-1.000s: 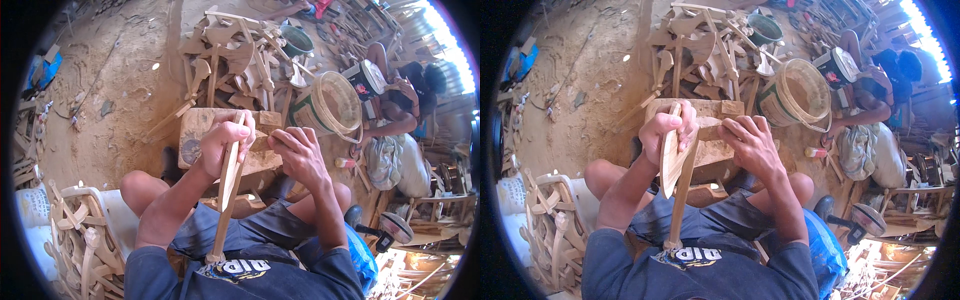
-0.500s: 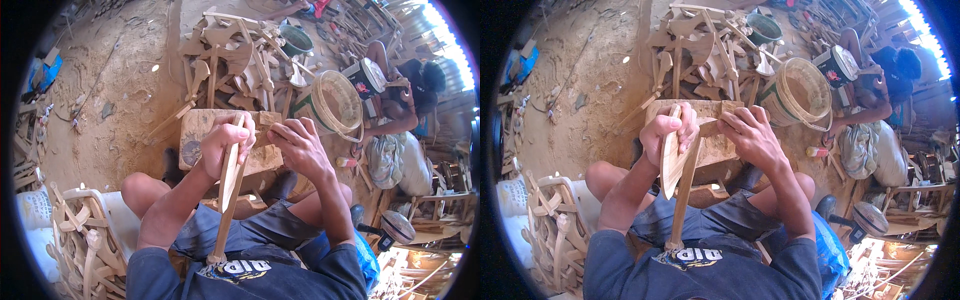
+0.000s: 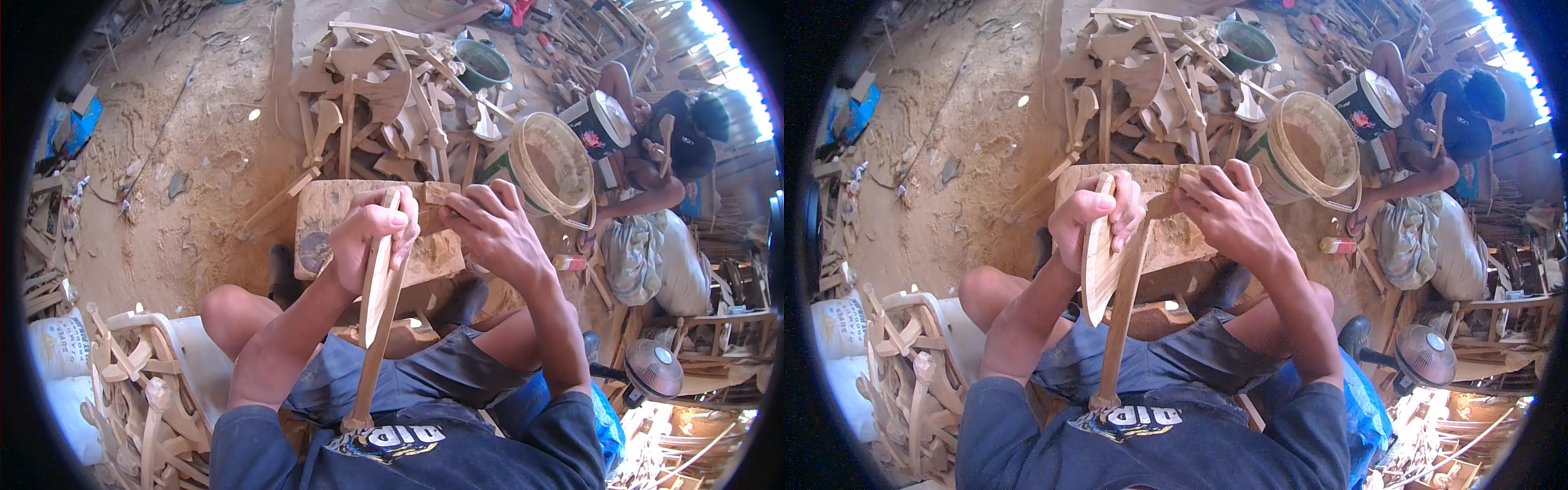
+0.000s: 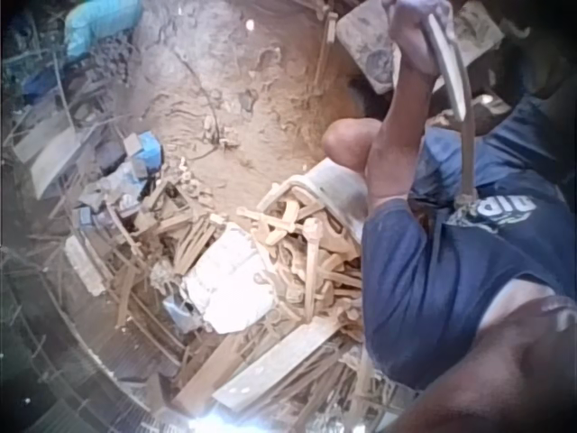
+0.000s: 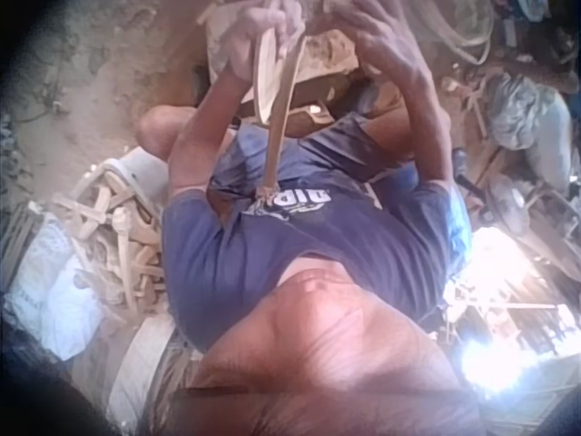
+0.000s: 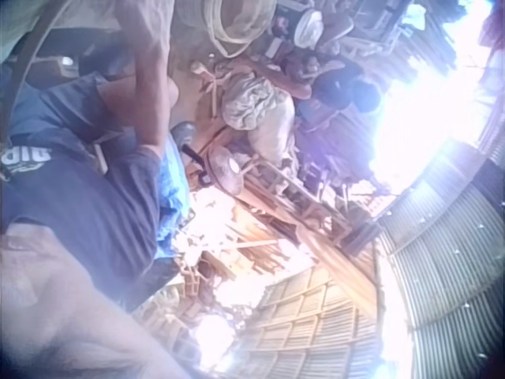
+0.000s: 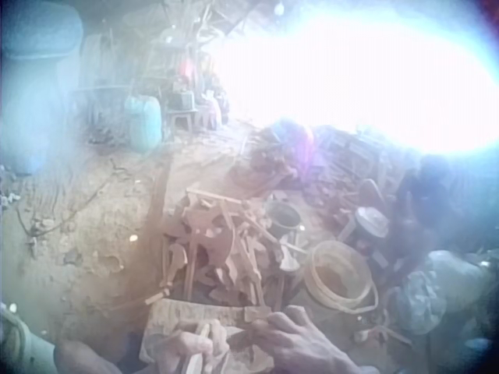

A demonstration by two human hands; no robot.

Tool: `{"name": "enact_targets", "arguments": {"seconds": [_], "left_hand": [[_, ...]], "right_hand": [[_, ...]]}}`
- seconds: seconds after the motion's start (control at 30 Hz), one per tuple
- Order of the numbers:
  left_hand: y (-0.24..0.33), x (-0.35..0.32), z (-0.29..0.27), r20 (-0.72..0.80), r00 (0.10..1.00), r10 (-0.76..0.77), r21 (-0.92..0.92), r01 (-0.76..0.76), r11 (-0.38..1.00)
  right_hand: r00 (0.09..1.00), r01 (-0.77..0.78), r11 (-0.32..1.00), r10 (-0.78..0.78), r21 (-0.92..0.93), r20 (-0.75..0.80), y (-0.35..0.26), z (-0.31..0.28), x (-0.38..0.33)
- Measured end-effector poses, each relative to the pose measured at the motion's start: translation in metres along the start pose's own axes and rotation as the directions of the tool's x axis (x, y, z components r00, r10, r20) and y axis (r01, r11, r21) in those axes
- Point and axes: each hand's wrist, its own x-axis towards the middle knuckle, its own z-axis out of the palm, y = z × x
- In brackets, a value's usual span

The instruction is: The person applies paste to wooden axe parts using a small stick, joins the wooden pieces together, and spreads the paste along the seams by hand.

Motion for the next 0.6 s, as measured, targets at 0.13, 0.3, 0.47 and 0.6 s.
{"name": "enact_targets", "arguments": {"seconds": [0.13,0.3,0.47,0.6], "left_hand": [[0.001,0.001,-0.002,0.061,0.998,0.017,-0.022,-0.015,1.0],[-0.001,0.0,-0.004,0.071,0.997,0.015,-0.014,-0.014,1.0],[-0.002,0.001,-0.003,0.075,0.997,0.018,-0.023,-0.016,1.0],[-0.001,0.0,-0.004,0.077,0.997,0.013,-0.038,-0.01,0.999]], "right_hand": [[0.994,-0.078,0.993,0.085,0.09,-0.076,0.008,0.006,-0.008],[0.998,-0.054,0.978,0.051,0.203,0.021,0.01,0.0,-0.003],[0.998,-0.056,0.996,0.058,0.074,-0.024,0.011,0.0,-0.004],[0.993,-0.087,0.987,0.097,0.139,-0.068,0.024,0.005,-0.008]]}}
